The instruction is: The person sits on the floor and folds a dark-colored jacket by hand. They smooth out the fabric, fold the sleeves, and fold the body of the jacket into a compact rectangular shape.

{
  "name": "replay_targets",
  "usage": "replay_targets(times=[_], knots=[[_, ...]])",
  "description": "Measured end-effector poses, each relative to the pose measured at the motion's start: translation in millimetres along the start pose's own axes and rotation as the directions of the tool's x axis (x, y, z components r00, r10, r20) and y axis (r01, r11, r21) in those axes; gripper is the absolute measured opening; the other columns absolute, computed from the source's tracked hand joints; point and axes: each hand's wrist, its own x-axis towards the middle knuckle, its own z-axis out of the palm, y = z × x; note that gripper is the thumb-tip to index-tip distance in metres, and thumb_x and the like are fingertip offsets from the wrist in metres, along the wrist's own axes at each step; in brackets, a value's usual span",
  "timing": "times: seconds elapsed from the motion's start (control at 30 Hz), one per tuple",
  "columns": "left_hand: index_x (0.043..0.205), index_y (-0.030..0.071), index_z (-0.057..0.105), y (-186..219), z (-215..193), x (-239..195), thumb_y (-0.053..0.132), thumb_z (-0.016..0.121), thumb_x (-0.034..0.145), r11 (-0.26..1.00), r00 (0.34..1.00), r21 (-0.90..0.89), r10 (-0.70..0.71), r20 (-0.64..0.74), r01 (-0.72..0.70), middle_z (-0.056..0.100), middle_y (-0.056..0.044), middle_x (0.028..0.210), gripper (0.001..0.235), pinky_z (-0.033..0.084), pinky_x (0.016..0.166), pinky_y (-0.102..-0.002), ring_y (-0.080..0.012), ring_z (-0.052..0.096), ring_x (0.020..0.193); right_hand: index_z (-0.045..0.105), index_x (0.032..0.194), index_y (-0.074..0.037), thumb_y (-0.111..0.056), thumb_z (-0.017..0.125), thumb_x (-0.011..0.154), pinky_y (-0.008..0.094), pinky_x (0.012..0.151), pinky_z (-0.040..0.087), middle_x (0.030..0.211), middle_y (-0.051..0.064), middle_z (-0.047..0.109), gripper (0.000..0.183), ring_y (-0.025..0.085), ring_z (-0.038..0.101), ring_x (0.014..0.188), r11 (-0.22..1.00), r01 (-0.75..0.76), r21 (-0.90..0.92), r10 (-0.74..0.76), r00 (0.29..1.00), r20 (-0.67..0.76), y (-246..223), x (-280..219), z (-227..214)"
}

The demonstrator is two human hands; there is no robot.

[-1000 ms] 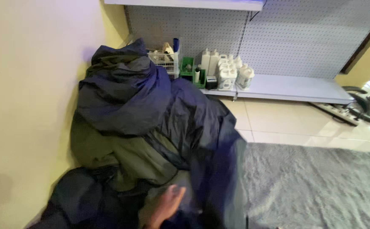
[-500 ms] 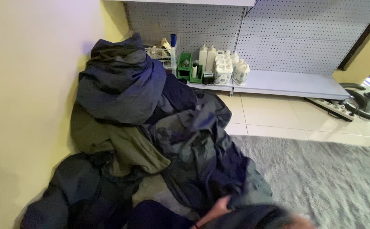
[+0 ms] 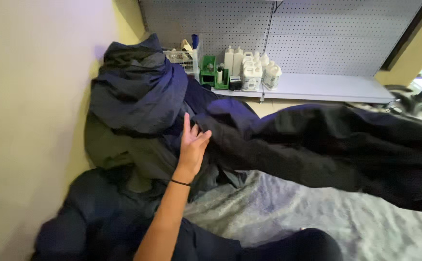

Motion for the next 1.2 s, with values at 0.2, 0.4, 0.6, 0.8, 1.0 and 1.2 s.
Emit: replay_targets(times=[0.2, 0.4, 0.6, 0.8, 1.0, 1.2], knots=[[0.172, 0.011, 0.02, -69, -44, -42, 0.033, 0.081, 0.08, 0.821, 0.974, 0.531, -0.121, -0.192, 0.207, 0.049, -0.015, 0.167, 0.112, 0.038, 0.125, -0.035, -0.0227, 0.053, 0.148, 0.068, 0.119, -0.005, -0.027, 0.08, 0.085, 0.044, 0.084, 0.051, 0.1, 0.018, 0.073, 0.042, 0.03, 0.067, 0.091, 0.953, -0.104, -0.284, 0.13, 0.989, 0.076, -96, -72, 114], [0.166, 0.011, 0.036, -181, -77, -116, 0.059, 0.065, 0.093, 0.623, 0.845, 0.602, -0.503, -0.181, 0.499, 0.054, -0.011, 0.164, 0.092, 0.042, 0.122, -0.038, -0.023, 0.054, 0.148, 0.075, 0.115, -0.017, -0.058, 0.076, 0.093, 0.036, 0.085, 0.057, 0.096, 0.0, 0.086, 0.046, 0.015, 0.079, 0.091, 0.933, 0.231, -0.275, 0.014, 0.743, 0.669, -134, -132, 240], [0.152, 0.016, 0.05, -126, -46, -177, 0.071, 0.062, 0.084, 0.404, 0.75, 0.789, -0.653, -0.106, 0.463, 0.054, -0.004, 0.153, 0.088, 0.038, 0.119, -0.035, -0.0179, 0.05, 0.142, 0.06, 0.101, -0.01, -0.056, 0.078, 0.1, 0.05, 0.073, 0.046, 0.09, 0.013, 0.072, 0.05, 0.034, 0.065, 0.082, 0.916, 0.402, 0.001, -0.197, 0.448, 0.872, -161, -221, 289], [0.12, 0.009, 0.06, -129, -83, -166, 0.042, 0.072, 0.079, 0.108, 0.766, 0.979, -0.611, 0.202, -0.171, 0.061, -0.017, 0.121, 0.054, 0.043, 0.091, -0.051, -0.0325, 0.057, 0.109, 0.057, 0.119, -0.008, -0.058, 0.073, 0.101, 0.057, 0.08, 0.048, 0.105, 0.023, 0.071, 0.056, 0.05, 0.067, 0.101, 0.889, 0.452, 0.076, -0.17, 0.171, 0.97, -186, -266, 302], [0.074, 0.01, 0.063, -118, -140, -160, 0.016, 0.061, 0.083, 0.385, 0.924, 0.918, -0.308, 0.225, -0.095, 0.066, -0.004, 0.072, 0.011, 0.04, 0.066, -0.046, -0.0182, 0.057, 0.07, 0.041, 0.149, 0.0, -0.071, 0.062, 0.102, 0.061, 0.084, 0.048, 0.117, 0.031, 0.068, 0.087, 0.056, 0.063, 0.108, 0.892, 0.448, -0.057, 0.004, 0.12, 0.993, -172, -270, 286], [0.126, 0.006, 0.039, -76, -173, -173, 0.021, 0.054, 0.096, 0.045, 0.805, 0.982, -0.581, -0.124, 0.184, 0.048, -0.016, 0.125, 0.036, 0.043, 0.093, -0.048, -0.0328, 0.052, 0.113, 0.049, 0.159, -0.012, -0.065, 0.056, 0.103, 0.042, 0.097, 0.053, 0.126, 0.015, 0.077, 0.078, 0.032, 0.074, 0.116, 0.951, 0.295, -0.095, 0.032, 0.212, 0.977, -149, -232, 269]])
